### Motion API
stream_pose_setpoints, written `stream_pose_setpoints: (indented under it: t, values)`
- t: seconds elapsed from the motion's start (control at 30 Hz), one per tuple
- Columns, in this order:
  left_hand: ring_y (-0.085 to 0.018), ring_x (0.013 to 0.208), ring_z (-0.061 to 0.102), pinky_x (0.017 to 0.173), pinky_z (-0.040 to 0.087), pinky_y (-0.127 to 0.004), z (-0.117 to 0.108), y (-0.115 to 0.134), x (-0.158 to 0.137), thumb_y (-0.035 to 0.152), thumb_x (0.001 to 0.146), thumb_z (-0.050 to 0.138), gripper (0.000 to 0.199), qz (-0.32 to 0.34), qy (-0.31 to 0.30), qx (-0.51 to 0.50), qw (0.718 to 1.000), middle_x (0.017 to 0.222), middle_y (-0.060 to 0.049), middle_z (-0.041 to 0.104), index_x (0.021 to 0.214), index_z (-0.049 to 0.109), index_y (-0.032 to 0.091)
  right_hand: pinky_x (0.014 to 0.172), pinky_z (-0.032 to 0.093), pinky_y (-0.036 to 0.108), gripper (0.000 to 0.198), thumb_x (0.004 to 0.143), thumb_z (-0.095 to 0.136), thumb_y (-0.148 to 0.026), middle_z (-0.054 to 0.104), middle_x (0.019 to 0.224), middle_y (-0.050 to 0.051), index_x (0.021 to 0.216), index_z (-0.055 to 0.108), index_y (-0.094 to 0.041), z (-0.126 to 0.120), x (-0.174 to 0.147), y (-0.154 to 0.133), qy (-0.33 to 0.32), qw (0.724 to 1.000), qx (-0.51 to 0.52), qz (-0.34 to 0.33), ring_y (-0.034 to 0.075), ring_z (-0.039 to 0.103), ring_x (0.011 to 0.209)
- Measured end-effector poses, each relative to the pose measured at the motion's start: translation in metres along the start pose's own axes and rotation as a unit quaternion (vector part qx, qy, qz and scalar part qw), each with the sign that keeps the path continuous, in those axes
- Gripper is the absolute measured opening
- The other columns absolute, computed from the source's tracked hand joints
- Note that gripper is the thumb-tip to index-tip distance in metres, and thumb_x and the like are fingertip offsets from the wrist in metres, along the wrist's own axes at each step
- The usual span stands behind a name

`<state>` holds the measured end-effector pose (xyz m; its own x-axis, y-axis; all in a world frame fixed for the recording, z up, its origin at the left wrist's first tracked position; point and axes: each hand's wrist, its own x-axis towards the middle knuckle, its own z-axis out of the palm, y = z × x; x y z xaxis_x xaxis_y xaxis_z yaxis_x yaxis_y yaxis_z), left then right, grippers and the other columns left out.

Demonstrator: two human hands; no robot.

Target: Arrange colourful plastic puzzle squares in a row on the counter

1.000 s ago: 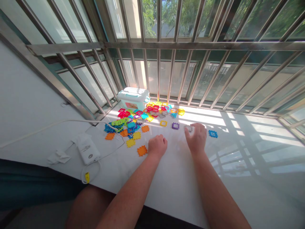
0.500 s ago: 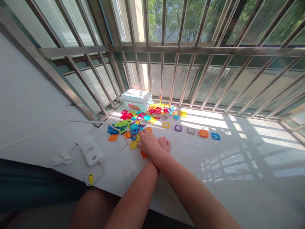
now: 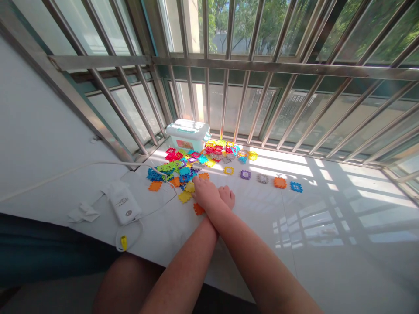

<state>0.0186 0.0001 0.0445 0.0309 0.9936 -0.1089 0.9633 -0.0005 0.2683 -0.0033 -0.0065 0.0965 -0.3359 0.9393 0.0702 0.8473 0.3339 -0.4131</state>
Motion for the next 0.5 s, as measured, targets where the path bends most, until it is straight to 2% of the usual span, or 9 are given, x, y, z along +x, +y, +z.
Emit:
stream_pose_setpoints:
  t: [0.1, 0.2, 0.5]
  values:
    - [-0.030, 0.113, 0.069, 0.098, 0.046, -0.040, -0.007, 0.001, -0.003, 0.035, 0.111, 0.044, 0.036, 0.001, -0.013, 0.007, 1.000, 0.120, -0.016, 0.073, 0.125, 0.071, 0.016, 0.092, 0.053, 0.042, 0.041, 0.093, 0.077, -0.028, 0.065, 0.127, 0.013, 0.128, 0.055, -0.026, 0.012, 0.019, 0.005, -0.033, 0.999, -0.020, -0.033, 0.030, 0.061, 0.115]
    - [-0.030, 0.114, 0.069, 0.099, 0.046, -0.039, -0.011, 0.001, -0.004, 0.035, 0.111, 0.042, 0.038, 0.005, -0.024, 0.013, 1.000, 0.121, -0.016, 0.074, 0.127, 0.071, 0.016, 0.093, 0.054, 0.041, 0.046, 0.094, 0.078, -0.035, 0.065, 0.129, 0.013, 0.132, 0.053, -0.024, 0.019, 0.032, 0.008, -0.031, 0.998, -0.022, -0.053, 0.030, 0.062, 0.118]
    - [-0.030, 0.112, 0.070, 0.099, 0.047, -0.040, -0.008, 0.001, -0.002, 0.035, 0.111, 0.042, 0.038, 0.004, -0.028, 0.013, 1.000, 0.121, -0.016, 0.073, 0.127, 0.071, 0.016, 0.092, 0.054, 0.040, 0.044, 0.094, 0.076, -0.032, 0.068, 0.127, 0.014, 0.131, 0.054, -0.022, 0.022, 0.036, 0.010, -0.045, 0.998, -0.005, -0.048, 0.030, 0.065, 0.116]
